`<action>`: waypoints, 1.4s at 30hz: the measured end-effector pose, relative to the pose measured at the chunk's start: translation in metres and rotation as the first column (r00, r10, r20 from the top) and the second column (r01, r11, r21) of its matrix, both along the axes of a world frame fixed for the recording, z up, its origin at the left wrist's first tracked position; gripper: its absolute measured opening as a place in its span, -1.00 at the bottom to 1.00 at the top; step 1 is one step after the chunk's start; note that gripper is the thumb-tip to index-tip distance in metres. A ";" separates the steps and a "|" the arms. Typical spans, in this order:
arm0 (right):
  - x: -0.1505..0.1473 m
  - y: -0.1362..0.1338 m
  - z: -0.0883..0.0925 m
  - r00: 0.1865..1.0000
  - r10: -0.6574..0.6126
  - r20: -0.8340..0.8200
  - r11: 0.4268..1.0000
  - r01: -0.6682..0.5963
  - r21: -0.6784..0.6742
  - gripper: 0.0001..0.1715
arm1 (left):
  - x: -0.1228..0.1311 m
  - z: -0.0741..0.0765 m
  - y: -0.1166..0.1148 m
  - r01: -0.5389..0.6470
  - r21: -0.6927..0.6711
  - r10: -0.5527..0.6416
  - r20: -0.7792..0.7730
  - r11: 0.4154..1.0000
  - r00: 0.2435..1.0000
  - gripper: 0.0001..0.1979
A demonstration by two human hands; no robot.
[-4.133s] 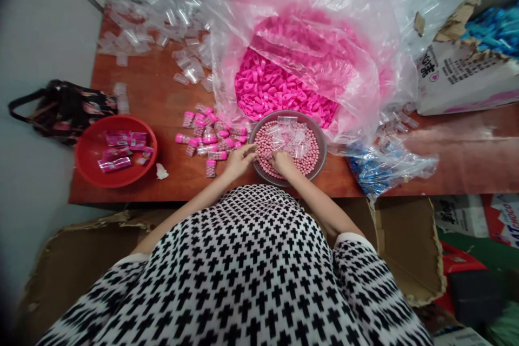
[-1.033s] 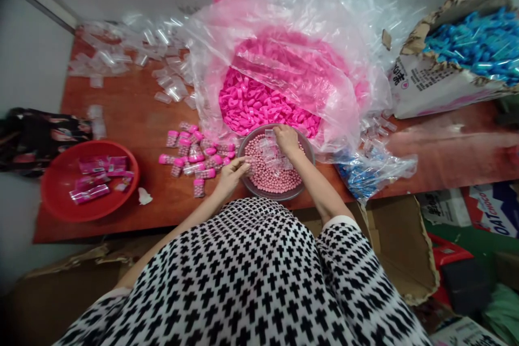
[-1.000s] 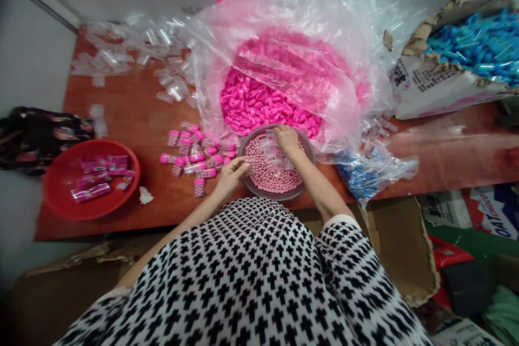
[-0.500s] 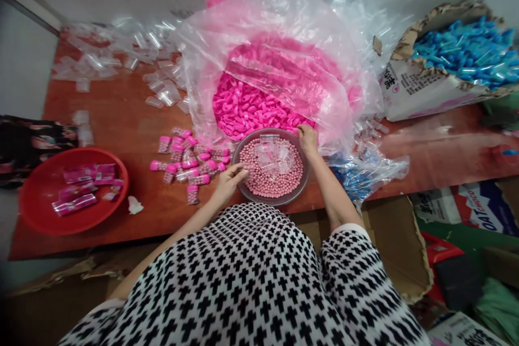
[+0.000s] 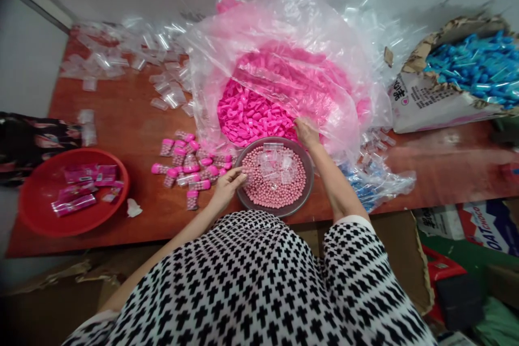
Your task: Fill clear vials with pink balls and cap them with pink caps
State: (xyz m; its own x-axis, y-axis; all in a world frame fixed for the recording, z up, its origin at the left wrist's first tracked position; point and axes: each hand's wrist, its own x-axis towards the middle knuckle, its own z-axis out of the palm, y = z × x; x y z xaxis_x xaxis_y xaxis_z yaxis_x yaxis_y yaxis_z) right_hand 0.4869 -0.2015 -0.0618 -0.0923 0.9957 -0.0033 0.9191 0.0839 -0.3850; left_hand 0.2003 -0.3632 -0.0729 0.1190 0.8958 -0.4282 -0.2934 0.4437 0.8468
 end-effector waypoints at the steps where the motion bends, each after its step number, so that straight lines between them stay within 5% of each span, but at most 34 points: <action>1: -0.004 -0.006 0.002 0.989 -0.070 -0.126 0.997 0.075 0.030 -0.75 | 0.001 0.001 0.002 -0.004 -0.001 0.004 0.006 1.000 1.000 -0.50; 3: -0.018 -0.022 0.008 0.876 -0.189 -0.444 0.976 0.218 0.015 -0.70 | 0.006 0.004 0.008 0.005 0.011 -0.006 0.025 1.000 1.000 -0.52; 6: -0.049 -0.053 0.021 0.524 -0.280 -0.804 0.955 0.240 -0.176 -0.59 | 0.018 0.015 0.018 0.034 0.039 -0.037 0.086 0.999 0.996 -0.55; 9: -0.078 -0.086 0.035 0.269 -0.321 -0.908 0.946 0.128 -0.296 -0.55 | 0.029 0.030 0.024 0.011 0.050 -0.020 0.178 0.999 0.984 -0.57; 11: -0.091 -0.105 0.041 0.196 -0.333 -0.922 0.943 0.073 -0.325 -0.63 | 0.032 0.038 0.025 -0.019 0.061 0.004 0.225 0.998 0.974 -0.58; 14: -0.099 -0.126 0.046 0.267 -0.284 -0.921 0.958 0.041 -0.284 -0.73 | 0.032 0.045 0.023 -0.054 0.076 0.033 0.260 0.996 0.965 -0.58; 17: -0.094 -0.138 0.055 0.624 -0.036 -0.781 0.999 0.019 -0.031 -0.76 | 0.027 0.049 0.019 -0.070 0.040 0.057 0.279 0.997 0.959 -0.57; 19: -0.089 -0.140 0.064 0.847 0.201 -0.492 0.974 -0.121 0.189 -0.75 | 0.025 0.052 0.017 -0.061 0.001 0.059 0.282 0.998 0.958 -0.58; 20: -0.087 -0.141 0.068 0.893 0.305 -0.330 0.940 -0.225 0.258 -0.75 | 0.024 0.054 0.016 -0.052 -0.013 0.054 0.285 0.999 0.957 -0.59; 23: -0.084 -0.141 0.075 0.864 0.504 -0.026 0.832 -0.477 0.284 -0.75 | 0.023 0.063 0.012 -0.009 -0.025 0.017 0.312 1.000 0.950 -0.61; 26: -0.085 -0.143 0.071 0.831 0.555 0.045 0.800 -0.548 0.243 -0.74 | 0.021 0.069 0.009 0.034 -0.001 -0.031 0.329 0.999 0.944 -0.60; 30: -0.083 -0.146 0.071 0.864 0.503 -0.041 0.844 -0.479 0.241 -0.65 | 0.016 0.065 0.006 0.070 0.080 -0.088 0.248 0.994 0.965 -0.56; 34: -0.085 -0.145 0.090 0.872 0.401 -0.282 0.900 -0.318 0.297 -0.67 | 0.011 0.056 0.005 0.100 0.255 -0.091 -0.047 0.962 0.995 -0.61; 38: -0.093 -0.145 0.102 0.809 0.506 -0.298 0.852 -0.415 0.321 -0.71 | 0.010 0.055 0.003 0.195 0.454 -0.066 -0.285 0.869 0.956 -0.68; 42: -0.098 -0.146 0.094 0.794 0.574 -0.199 0.807 -0.509 0.298 -0.71 | 0.009 0.058 0.000 0.254 0.551 -0.008 -0.409 0.795 0.913 -0.70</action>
State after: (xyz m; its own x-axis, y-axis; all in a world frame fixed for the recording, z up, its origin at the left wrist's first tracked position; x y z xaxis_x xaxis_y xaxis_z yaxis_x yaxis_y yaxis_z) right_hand 0.3894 -0.3473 0.0319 -0.5813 0.7515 0.3120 0.5594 0.6475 -0.5175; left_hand 0.2094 -0.3628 -0.0152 0.1986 0.9710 0.1329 0.1164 -0.1580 0.9805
